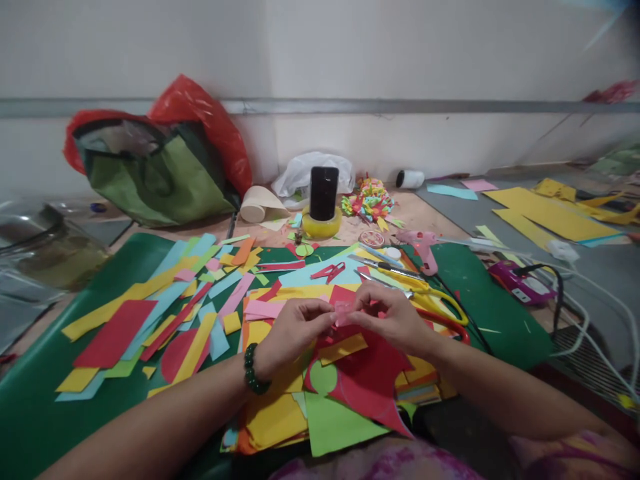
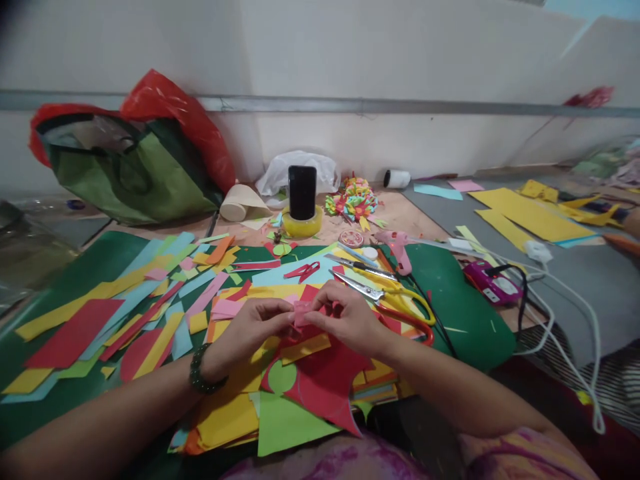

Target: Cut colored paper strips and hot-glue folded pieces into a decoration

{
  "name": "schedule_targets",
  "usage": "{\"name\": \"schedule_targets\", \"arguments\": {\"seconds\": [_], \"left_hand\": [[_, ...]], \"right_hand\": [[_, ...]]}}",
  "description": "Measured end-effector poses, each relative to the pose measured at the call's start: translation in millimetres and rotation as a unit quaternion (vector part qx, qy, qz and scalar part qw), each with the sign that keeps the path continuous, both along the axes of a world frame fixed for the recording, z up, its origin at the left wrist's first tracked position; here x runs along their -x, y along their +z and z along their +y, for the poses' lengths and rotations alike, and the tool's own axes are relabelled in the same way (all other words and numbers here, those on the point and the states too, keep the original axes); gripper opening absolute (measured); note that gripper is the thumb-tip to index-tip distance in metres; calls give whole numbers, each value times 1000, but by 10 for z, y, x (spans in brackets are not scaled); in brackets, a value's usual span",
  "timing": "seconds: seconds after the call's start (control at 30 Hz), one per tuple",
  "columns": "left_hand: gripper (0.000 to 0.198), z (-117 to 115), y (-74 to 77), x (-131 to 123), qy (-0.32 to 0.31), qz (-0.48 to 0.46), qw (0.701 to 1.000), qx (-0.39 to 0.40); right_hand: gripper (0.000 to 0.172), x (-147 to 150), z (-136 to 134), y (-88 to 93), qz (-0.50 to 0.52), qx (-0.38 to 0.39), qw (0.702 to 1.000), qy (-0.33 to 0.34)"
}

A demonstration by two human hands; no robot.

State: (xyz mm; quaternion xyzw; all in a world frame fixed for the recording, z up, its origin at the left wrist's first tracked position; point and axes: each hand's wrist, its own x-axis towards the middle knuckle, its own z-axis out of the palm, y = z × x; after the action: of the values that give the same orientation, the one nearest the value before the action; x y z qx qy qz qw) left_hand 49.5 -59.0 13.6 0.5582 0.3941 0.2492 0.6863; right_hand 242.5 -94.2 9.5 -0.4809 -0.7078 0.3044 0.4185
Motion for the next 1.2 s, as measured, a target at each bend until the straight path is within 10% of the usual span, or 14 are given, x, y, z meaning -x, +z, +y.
{"name": "schedule_targets", "arguments": {"seconds": [0.23,1.2], "left_hand": [[23,-50,-25,-18,-3,24,998,-61],[27,-73,-36,-53,-15,47,985,-162]], "right_hand": [[35,16,52,-52,126,193,973,-15],[24,86,-12,-30,114,137,984,-10]]}}
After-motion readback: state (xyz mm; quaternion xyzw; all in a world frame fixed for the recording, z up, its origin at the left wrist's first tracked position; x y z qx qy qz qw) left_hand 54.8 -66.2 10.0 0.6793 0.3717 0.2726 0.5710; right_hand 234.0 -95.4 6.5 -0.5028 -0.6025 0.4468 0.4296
